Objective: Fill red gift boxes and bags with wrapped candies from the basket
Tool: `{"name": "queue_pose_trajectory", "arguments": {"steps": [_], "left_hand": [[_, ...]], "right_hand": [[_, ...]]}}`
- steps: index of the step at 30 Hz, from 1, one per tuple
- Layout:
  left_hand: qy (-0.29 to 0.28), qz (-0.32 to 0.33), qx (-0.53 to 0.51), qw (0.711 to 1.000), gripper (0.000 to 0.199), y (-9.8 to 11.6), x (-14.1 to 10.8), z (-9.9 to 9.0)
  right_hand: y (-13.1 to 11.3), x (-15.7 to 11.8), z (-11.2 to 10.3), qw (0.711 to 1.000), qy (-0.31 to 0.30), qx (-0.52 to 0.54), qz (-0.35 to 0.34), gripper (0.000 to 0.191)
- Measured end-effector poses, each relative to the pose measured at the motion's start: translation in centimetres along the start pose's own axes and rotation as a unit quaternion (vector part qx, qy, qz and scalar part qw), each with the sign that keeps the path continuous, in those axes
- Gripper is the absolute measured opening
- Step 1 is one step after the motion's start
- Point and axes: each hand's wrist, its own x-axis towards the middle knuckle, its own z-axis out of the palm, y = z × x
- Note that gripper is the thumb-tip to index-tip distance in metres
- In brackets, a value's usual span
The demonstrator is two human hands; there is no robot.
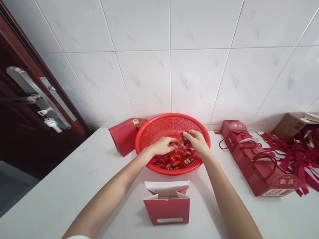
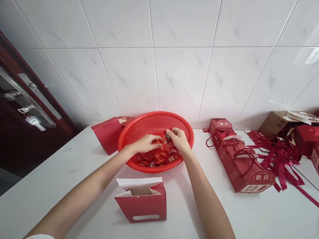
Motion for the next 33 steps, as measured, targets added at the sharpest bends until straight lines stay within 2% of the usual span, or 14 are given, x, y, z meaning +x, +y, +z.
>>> {"name": "queue_pose_trajectory", "arguments": {"steps": [2,6,8,11,17,24,30,33], "left_hand": [[0.013,-0.016,-0.001,1.0,0.028,-0.2,0.1,0.0],[0.094,-0.089,0.0,0.992,0.033,-1.0,0.6,-0.1],[0.112,-0.11,0.003,0.988,0.036,-1.6,0.8,-0.1],[0.105,-0.121,0.007,0.987,0.032,-2.2,1.0,0.0],[0.058,-0.129,0.013,0.99,0.033,-3.0,1.2,0.5],[0.002,-0.168,0.02,0.986,0.029,-3.7,1.8,0.9],[0.012,-0.152,-0.035,0.988,0.016,-3.2,1.4,0.5],[0.043,-0.145,-0.097,0.984,0.039,-2.8,1.4,0.3]], "right_hand": [[-0.1,0.0,-0.1,1.0,0.002,0.002,0.003,0.04],[-0.1,0.2,-0.3,1.0,0.011,0.005,0.004,0.038],[0.0,0.3,-0.3,1.0,0.015,0.005,0.004,0.037],[0.1,0.4,-0.4,1.0,0.015,0.012,0.001,0.039],[0.2,0.5,-0.3,1.0,0.011,0.027,0.003,0.044],[0.1,0.4,-0.3,0.999,0.015,0.034,0.004,0.044],[-0.1,0.2,-0.1,0.999,0.012,0.046,0.001,0.043],[-0.2,-0.1,0.0,0.998,0.014,0.057,0.005,0.042]]}}
